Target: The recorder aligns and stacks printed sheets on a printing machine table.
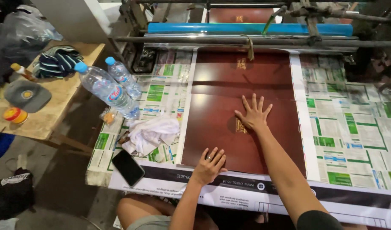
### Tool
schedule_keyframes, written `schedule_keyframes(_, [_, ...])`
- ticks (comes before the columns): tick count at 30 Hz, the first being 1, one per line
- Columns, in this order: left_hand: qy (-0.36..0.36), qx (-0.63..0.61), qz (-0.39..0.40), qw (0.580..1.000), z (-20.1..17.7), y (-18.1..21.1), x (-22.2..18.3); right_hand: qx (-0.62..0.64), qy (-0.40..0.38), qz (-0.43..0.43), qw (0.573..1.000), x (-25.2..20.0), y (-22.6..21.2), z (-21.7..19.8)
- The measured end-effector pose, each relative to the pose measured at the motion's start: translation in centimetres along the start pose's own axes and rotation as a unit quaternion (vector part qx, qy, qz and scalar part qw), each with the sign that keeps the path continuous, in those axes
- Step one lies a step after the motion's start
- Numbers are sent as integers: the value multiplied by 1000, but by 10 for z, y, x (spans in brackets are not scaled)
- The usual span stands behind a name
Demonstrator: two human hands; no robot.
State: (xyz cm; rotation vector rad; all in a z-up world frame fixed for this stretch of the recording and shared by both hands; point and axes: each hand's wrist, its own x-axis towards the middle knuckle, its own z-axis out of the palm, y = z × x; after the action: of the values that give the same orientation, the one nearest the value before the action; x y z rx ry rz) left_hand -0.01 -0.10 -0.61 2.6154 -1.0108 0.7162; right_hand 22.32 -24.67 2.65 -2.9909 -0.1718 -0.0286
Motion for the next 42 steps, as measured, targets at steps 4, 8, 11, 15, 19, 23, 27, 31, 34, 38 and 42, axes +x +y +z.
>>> schedule_keyframes(4, [1,-3,5,1000,1,2,0,-11,34,0,999,-73,-15,10])
schedule_keyframes(8, [11,-8,-1,1000,-4,0,-1,-5,23,-117,993,-187,-26,3])
schedule_keyframes(11, [21,-2,-5,1000,-6,-1,1,-16,-24,-159,987,-231,-21,-14])
schedule_keyframes(15, [200,115,24,973,3,20,-5,-18,52,-235,970,-220,-5,-41])
schedule_keyframes(19, [122,14,36,992,0,32,-8,25,191,-178,965,-237,-41,-117])
schedule_keyframes(23, [19,-90,-88,992,-28,24,15,50,290,-56,954,-231,-44,-84])
schedule_keyframes(27, [-26,-78,-106,991,-18,16,8,-38,184,-89,978,-217,-25,-6])
schedule_keyframes(31, [-4,-91,-110,990,-10,18,3,-51,110,-3,993,-214,-29,-1])
schedule_keyframes(34, [-9,-73,-109,991,-8,20,1,-34,58,16,998,-205,-22,5])
schedule_keyframes(38, [-10,-91,-106,990,-11,16,6,-48,4,19,999,-165,-18,5])
schedule_keyframes(42, [-5,-86,-103,991,-12,16,5,-49,-24,16,998,-129,-14,5])
